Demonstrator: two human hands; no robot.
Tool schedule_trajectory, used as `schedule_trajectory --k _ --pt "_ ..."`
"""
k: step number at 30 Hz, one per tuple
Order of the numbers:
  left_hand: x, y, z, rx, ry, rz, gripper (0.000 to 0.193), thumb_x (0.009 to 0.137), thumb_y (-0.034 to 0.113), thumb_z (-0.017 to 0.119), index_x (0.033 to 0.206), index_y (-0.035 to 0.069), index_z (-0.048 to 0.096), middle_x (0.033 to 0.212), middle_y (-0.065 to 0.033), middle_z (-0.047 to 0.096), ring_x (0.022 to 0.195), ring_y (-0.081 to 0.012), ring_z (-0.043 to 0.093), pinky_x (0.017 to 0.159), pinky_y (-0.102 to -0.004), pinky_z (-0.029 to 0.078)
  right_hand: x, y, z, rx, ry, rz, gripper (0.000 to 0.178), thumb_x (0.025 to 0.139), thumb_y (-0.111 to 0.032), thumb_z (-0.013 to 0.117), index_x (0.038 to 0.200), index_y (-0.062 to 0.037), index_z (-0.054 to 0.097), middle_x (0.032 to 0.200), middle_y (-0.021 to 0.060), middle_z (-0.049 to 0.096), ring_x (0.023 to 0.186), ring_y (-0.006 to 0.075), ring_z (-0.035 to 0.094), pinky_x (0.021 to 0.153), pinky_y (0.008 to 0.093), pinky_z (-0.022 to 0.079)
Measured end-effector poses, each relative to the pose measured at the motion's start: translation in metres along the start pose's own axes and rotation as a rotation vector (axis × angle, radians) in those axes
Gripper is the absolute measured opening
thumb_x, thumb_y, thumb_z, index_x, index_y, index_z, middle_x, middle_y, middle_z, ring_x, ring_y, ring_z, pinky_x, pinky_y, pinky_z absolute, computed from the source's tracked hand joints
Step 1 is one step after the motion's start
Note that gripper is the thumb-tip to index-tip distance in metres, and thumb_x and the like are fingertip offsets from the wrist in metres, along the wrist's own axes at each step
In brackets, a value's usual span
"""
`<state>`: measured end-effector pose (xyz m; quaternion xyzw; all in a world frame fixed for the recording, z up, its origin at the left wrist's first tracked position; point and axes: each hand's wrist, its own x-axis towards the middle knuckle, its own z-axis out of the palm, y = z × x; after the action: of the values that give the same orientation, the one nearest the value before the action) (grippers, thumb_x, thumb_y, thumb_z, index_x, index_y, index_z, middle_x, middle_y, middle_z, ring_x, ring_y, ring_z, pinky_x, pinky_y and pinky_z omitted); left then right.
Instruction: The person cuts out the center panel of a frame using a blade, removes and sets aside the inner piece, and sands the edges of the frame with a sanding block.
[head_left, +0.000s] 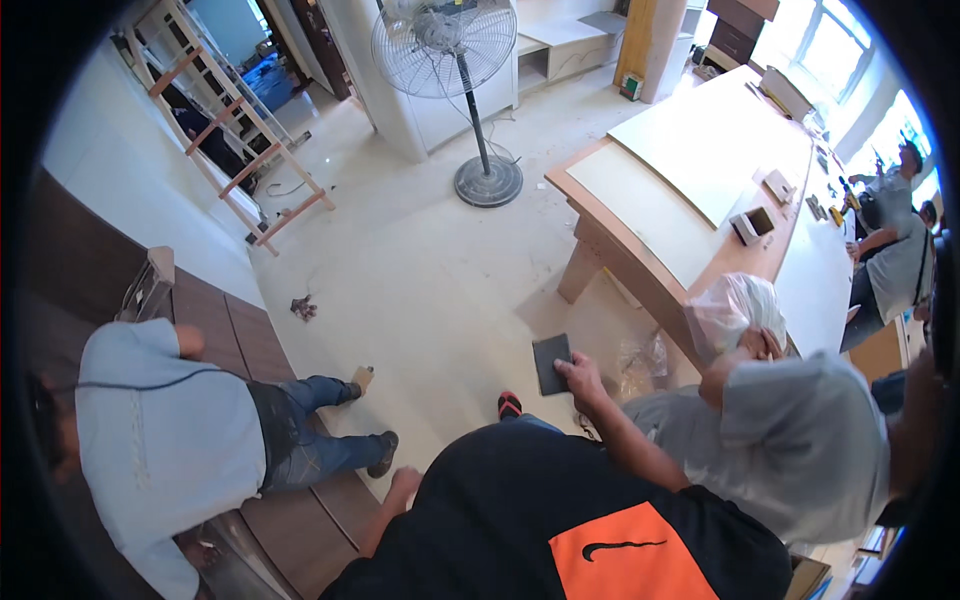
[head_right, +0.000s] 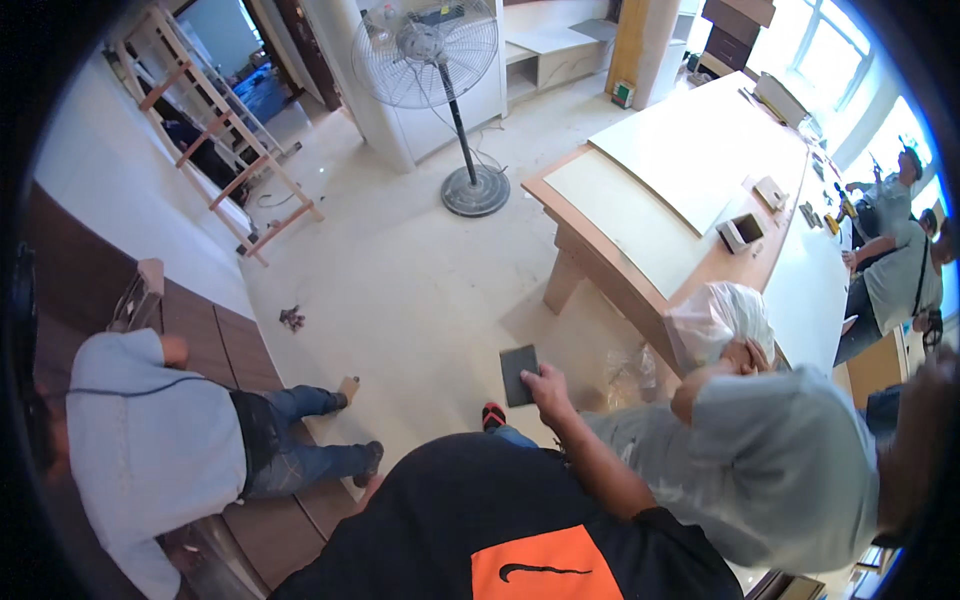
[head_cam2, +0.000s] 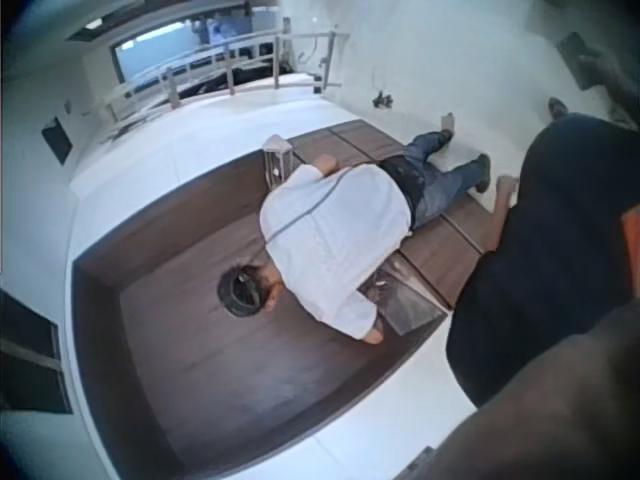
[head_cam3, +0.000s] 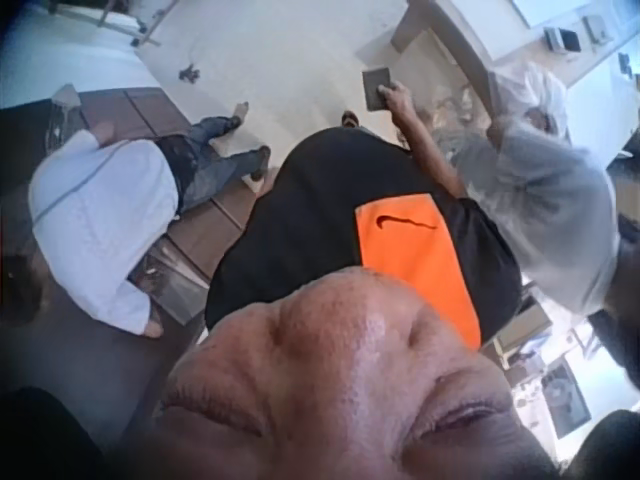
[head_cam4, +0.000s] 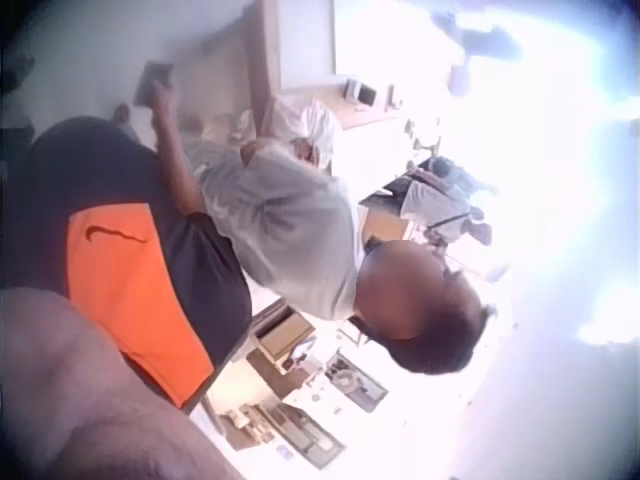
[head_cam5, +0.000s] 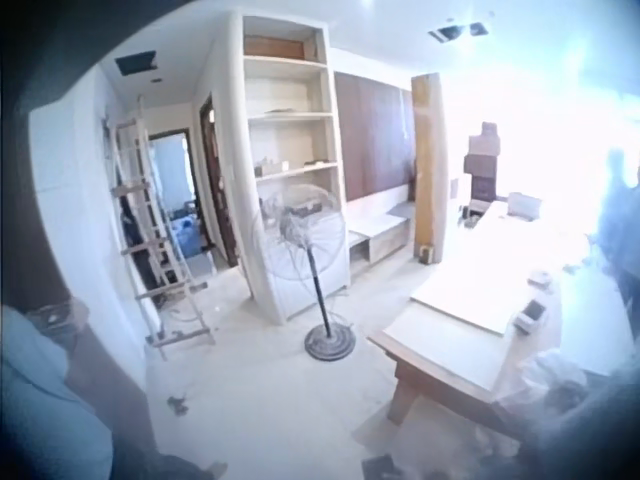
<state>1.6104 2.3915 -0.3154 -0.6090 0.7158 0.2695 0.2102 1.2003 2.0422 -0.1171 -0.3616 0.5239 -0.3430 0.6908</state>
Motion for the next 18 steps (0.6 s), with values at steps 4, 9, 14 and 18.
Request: schedule_trajectory --k 4,9,14,18 --pt "-0.005 -0.020 -0.009 -0.498 -0.107 -0.423 0.040 0.098 0.035 0.055 0.114 0.004 0.072 0.110 -0.0216 0.072 0.102 -0.0397 0.069 0.084 -0.0546 0.054 0.097 -0.073 0.048 -0.061 0.020 -0.051 0.017 0.091 -0.011 0.069 0.101 0.0031 0.068 0.087 0.0060 0.068 0.076 0.0135 0.061 0.071 0.0313 0.050" --pt "0.069 -0.096 -0.081 -0.603 -0.032 -0.511 0.040 0.097 0.036 0.054 0.114 0.004 0.073 0.114 -0.0214 0.071 0.105 -0.0412 0.067 0.087 -0.0556 0.053 0.201 -0.138 0.083 -0.104 0.107 -0.076 0.021 0.089 -0.012 0.071 0.102 0.0041 0.068 0.089 0.0070 0.068 0.078 0.0145 0.061 0.072 0.0312 0.050" --pt "0.194 -0.212 -0.179 -0.526 0.057 -0.457 0.041 0.097 0.036 0.053 0.115 0.005 0.074 0.117 -0.0211 0.071 0.107 -0.0428 0.066 0.089 -0.0567 0.052 0.297 -0.159 0.096 -0.079 0.208 -0.143 0.026 0.090 -0.010 0.072 0.112 0.0023 0.065 0.097 0.0076 0.069 0.083 0.0155 0.066 0.078 0.0314 0.054" --pt "0.303 -0.320 -0.304 -0.014 0.460 -0.190 0.042 0.097 0.036 0.053 0.115 0.005 0.074 0.120 -0.0209 0.070 0.109 -0.0441 0.065 0.091 -0.0576 0.051 0.356 -0.188 0.091 -0.077 0.424 -0.054 0.027 0.089 -0.009 0.073 0.112 0.0021 0.065 0.098 0.0088 0.070 0.084 0.0161 0.067 0.078 0.0312 0.054"
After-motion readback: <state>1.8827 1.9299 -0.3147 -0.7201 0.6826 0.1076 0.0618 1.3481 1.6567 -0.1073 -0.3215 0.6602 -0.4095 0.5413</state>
